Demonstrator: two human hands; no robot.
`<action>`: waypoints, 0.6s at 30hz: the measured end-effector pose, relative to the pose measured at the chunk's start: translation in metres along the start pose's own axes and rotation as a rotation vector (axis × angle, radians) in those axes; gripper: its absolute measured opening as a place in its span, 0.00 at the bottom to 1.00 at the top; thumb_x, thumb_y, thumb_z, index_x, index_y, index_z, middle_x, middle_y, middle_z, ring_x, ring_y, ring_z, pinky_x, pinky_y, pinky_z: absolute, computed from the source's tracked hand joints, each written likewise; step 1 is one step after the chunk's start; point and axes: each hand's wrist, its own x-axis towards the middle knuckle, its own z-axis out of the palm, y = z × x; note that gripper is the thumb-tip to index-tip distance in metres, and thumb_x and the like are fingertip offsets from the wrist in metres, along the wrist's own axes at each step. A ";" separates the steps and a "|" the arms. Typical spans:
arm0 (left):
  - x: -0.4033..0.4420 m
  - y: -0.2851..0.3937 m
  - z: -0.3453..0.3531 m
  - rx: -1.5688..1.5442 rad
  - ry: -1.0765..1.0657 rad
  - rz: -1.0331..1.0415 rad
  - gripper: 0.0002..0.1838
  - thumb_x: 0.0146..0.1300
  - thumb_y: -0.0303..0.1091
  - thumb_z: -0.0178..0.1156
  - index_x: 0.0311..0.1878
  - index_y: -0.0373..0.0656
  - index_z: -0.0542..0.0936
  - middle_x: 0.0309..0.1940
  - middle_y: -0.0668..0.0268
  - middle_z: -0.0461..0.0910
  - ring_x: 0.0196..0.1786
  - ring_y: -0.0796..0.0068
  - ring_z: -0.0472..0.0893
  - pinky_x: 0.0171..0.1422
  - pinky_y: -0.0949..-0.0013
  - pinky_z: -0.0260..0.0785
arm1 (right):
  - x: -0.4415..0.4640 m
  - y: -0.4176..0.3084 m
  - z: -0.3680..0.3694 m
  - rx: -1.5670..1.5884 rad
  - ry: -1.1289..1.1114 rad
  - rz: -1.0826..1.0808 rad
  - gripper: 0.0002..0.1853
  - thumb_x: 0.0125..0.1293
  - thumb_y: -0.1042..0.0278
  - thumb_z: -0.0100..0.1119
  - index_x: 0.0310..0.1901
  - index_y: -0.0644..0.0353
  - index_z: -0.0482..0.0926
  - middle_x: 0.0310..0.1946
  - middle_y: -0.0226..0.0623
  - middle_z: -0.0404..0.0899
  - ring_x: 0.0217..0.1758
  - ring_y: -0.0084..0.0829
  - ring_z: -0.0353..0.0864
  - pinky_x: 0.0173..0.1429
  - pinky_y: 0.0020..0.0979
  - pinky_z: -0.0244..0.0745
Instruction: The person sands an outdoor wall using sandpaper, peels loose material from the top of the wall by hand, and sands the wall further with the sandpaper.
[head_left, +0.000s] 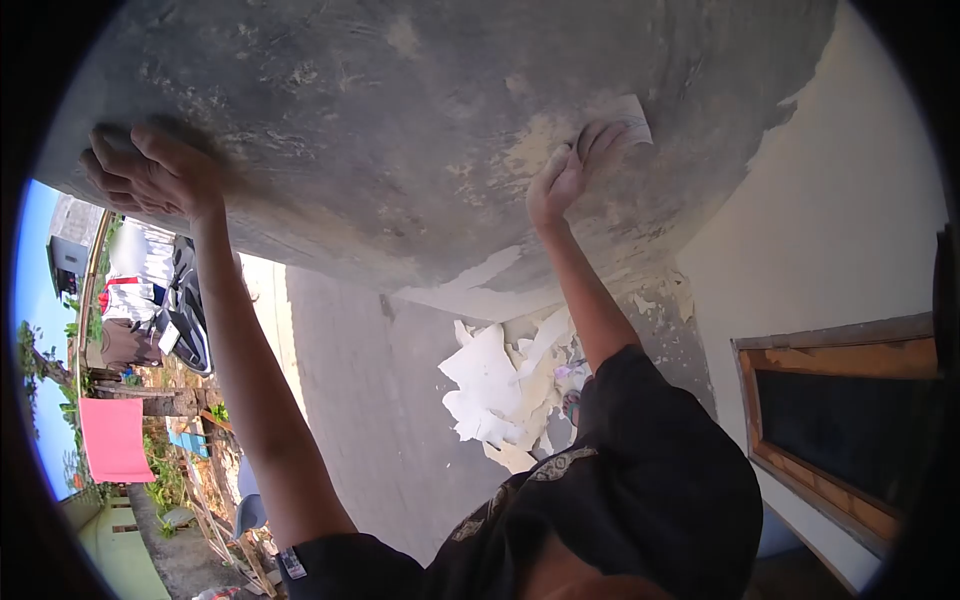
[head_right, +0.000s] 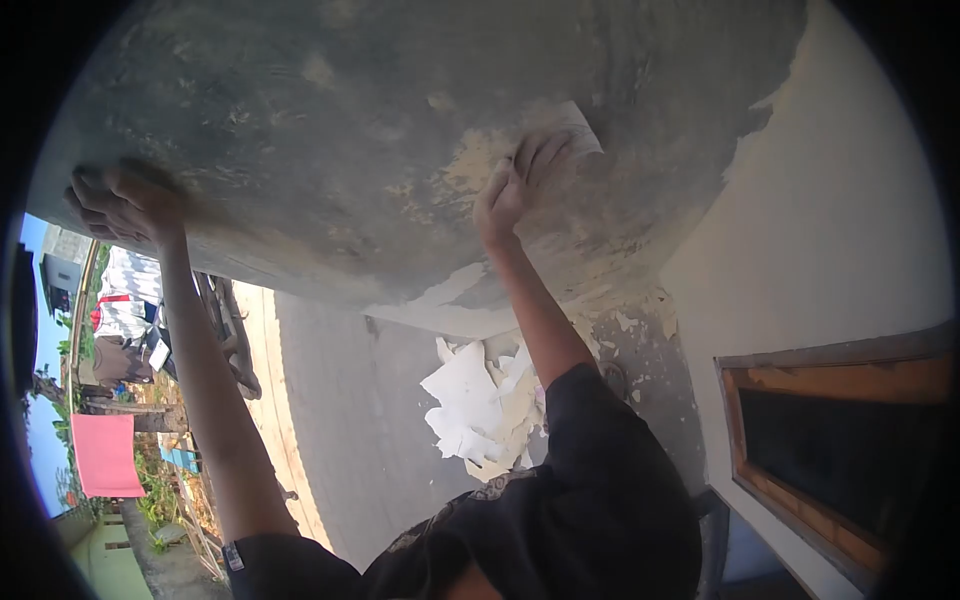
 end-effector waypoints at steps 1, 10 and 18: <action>-0.001 0.001 -0.003 0.033 -0.013 -0.001 0.37 0.68 0.62 0.33 0.71 0.45 0.59 0.71 0.51 0.52 0.74 0.51 0.51 0.73 0.46 0.48 | -0.031 -0.012 0.007 -0.060 -0.159 -0.204 0.22 0.71 0.63 0.47 0.64 0.61 0.70 0.65 0.52 0.65 0.67 0.43 0.65 0.71 0.40 0.57; 0.001 0.004 -0.004 0.080 -0.051 -0.035 0.39 0.67 0.64 0.31 0.72 0.45 0.56 0.72 0.49 0.49 0.75 0.49 0.49 0.73 0.44 0.47 | 0.063 0.071 -0.045 0.050 0.049 0.142 0.22 0.73 0.62 0.43 0.58 0.73 0.70 0.57 0.60 0.71 0.58 0.48 0.73 0.61 0.40 0.68; -0.001 0.007 -0.007 0.115 -0.090 -0.037 0.40 0.65 0.63 0.32 0.72 0.45 0.55 0.72 0.48 0.50 0.75 0.51 0.50 0.74 0.46 0.47 | -0.093 -0.017 0.009 0.044 -0.586 -0.619 0.26 0.67 0.64 0.50 0.68 0.45 0.67 0.73 0.52 0.53 0.73 0.53 0.55 0.76 0.51 0.47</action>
